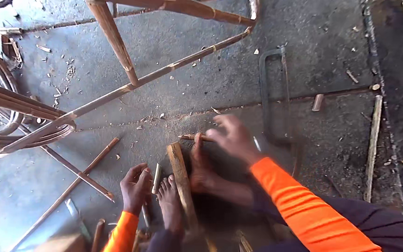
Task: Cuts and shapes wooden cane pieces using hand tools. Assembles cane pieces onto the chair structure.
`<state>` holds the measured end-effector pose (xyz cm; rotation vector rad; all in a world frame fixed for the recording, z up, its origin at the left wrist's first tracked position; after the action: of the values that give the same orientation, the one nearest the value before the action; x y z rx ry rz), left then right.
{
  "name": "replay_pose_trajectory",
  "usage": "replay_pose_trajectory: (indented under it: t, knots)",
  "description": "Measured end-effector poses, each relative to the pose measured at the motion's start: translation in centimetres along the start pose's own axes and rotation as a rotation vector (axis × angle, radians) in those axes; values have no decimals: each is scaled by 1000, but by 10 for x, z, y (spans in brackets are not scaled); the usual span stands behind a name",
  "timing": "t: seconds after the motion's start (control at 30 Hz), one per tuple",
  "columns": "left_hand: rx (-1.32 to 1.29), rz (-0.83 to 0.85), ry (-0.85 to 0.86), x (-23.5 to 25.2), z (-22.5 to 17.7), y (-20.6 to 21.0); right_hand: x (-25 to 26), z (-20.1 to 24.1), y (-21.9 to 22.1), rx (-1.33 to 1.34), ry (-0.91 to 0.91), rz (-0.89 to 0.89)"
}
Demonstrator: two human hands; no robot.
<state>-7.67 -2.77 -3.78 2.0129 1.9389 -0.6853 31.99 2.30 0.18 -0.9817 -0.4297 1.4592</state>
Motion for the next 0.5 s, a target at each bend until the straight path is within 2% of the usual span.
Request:
replay_pose_trajectory:
  t: [0.07, 0.13, 0.2, 0.23, 0.3, 0.33, 0.4, 0.5]
  knots:
    - [0, 6, -12, 3, -21, 16, 14, 34, 35, -77, -32, 245]
    - [14, 41, -23, 1, -41, 31, 30, 41, 62, -127, -49, 307]
    - [8, 71, -28, -2, -53, 41, 38, 43, 68, -114, -81, 199]
    - [-6, 77, -26, -5, -57, 44, 32, 46, 64, -73, -139, 71]
    - [-43, 96, 13, -8, -65, 47, 9, 59, 46, 95, -336, -233]
    - [-60, 121, 56, -9, -70, 49, -5, 71, 32, 212, -457, -327]
    - [-84, 197, 174, -17, -89, 50, -35, 101, 8, 345, -644, -423]
    - [-155, 306, 374, -30, -127, 60, -68, 123, -3, 323, -717, -444]
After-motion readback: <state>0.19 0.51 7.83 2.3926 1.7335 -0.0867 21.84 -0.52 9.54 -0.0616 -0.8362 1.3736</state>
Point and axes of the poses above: each hand's wrist, its own x-axis towards the middle knuckle, its own y-axis out of the palm, z = x × y, the point moved 4 cm from there along x, towards the middle knuckle, and after that the axes turned 3 degrees about -x, right-handed, at the moved point
